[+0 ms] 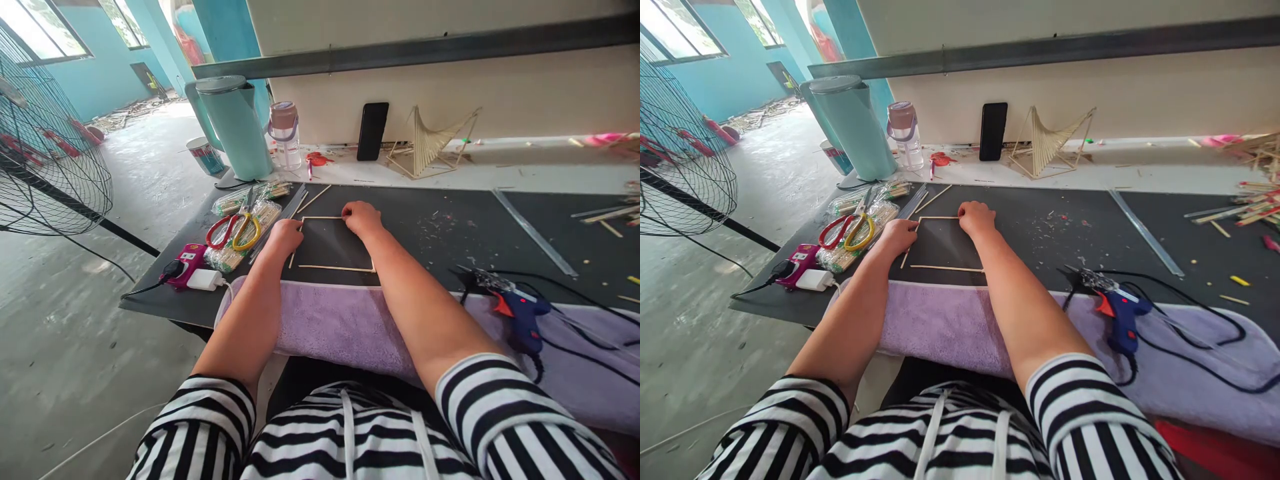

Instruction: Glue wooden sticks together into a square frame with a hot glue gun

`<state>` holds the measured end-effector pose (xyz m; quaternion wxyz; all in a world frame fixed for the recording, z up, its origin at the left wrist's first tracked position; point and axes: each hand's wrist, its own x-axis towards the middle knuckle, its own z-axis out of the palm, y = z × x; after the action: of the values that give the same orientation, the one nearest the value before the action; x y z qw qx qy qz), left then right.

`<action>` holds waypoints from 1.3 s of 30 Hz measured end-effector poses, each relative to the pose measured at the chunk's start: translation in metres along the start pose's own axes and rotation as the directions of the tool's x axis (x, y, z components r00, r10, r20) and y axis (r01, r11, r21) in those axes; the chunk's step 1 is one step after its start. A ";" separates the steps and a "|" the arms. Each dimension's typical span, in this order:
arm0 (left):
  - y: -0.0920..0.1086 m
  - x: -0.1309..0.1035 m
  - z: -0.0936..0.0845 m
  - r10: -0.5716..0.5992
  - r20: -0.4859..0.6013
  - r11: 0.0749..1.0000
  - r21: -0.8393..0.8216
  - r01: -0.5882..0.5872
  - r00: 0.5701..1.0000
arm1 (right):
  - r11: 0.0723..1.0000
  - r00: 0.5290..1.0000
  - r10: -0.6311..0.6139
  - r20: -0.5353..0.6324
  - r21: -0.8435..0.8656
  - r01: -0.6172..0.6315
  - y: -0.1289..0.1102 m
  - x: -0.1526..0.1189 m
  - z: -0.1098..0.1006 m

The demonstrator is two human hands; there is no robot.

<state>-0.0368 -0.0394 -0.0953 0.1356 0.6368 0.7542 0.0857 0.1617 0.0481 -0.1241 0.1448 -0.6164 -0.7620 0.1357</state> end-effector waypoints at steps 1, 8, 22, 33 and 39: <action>0.000 0.000 0.000 0.001 0.000 1.000 0.001 -0.001 1.000 | 1.000 1.000 0.000 0.000 0.000 0.000 0.000 0.000 0.000; -0.001 0.000 0.002 0.000 -0.032 1.000 -0.002 0.000 1.000 | 1.000 1.000 -0.006 -0.004 0.004 0.006 0.000 -0.001 0.000; -0.001 0.003 0.003 -0.003 -0.020 1.000 0.017 0.004 1.000 | 1.000 1.000 0.009 0.014 0.002 -0.009 -0.002 0.000 -0.003; -0.003 0.004 0.004 -0.001 -0.022 1.000 0.003 0.001 1.000 | 1.000 1.000 -0.001 0.009 -0.002 0.001 0.000 0.000 -0.001; -0.002 0.004 0.004 -0.025 -0.014 1.000 0.006 0.025 1.000 | 1.000 1.000 0.007 0.018 0.001 -0.007 -0.001 0.000 -0.002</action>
<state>-0.0381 -0.0358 -0.0998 0.1291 0.6272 0.7633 0.0861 0.1613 0.0481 -0.1221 0.1378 -0.6178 -0.7610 0.1420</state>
